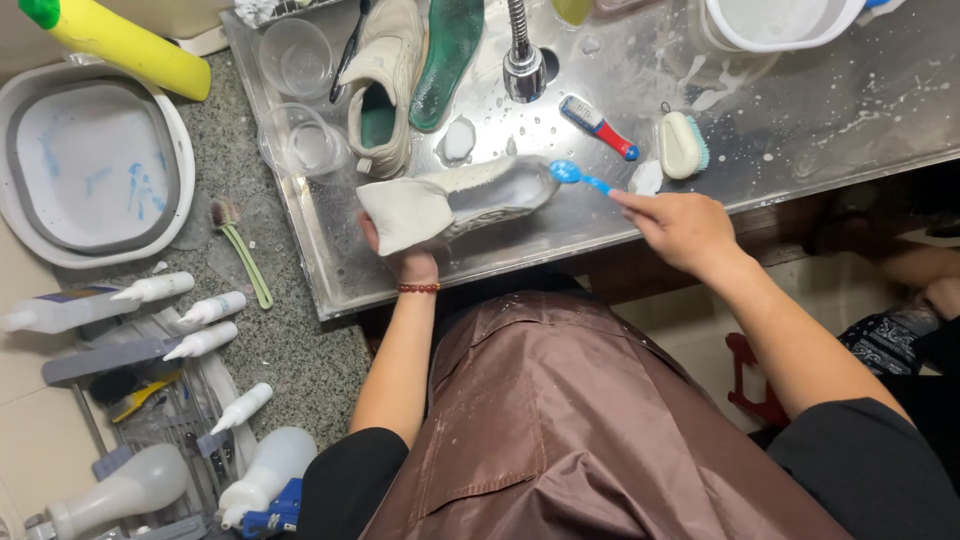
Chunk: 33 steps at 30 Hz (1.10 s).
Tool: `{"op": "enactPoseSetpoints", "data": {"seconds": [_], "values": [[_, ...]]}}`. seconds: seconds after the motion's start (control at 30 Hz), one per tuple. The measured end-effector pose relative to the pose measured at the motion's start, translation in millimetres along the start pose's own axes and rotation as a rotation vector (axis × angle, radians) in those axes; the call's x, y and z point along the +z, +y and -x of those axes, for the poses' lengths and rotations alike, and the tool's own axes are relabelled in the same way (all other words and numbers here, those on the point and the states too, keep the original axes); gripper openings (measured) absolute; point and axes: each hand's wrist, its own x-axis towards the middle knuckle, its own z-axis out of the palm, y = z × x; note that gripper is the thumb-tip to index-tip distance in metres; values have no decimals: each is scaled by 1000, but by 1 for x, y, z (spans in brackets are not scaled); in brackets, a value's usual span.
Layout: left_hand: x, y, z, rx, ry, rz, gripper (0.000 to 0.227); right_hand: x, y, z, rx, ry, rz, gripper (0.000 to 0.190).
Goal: Cleaning a white sneaker with a brush and soapy water in a sink.
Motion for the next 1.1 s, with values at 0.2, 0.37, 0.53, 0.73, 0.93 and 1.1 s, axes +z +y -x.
{"op": "enactPoseSetpoints", "data": {"seconds": [0.2,0.37,0.53,0.73,0.93,1.1], "values": [[-61,-58,25,614,-445,-1287,55,63,-26,-23,411,323,-763,77],[-42,-7,23,48,-744,-618,70,128,-74,-81,591,514,-806,93],[-65,3,-20,-12,-1124,-935,59,123,-79,-94,795,455,-906,72],[7,16,-53,91,-848,-921,43,131,-37,-112,489,349,-1134,65],[103,-48,-43,100,-879,-1088,71,87,-44,-108,253,330,-912,69],[120,-66,-42,-7,-663,-1231,46,65,-83,-23,227,611,-611,38]]}}
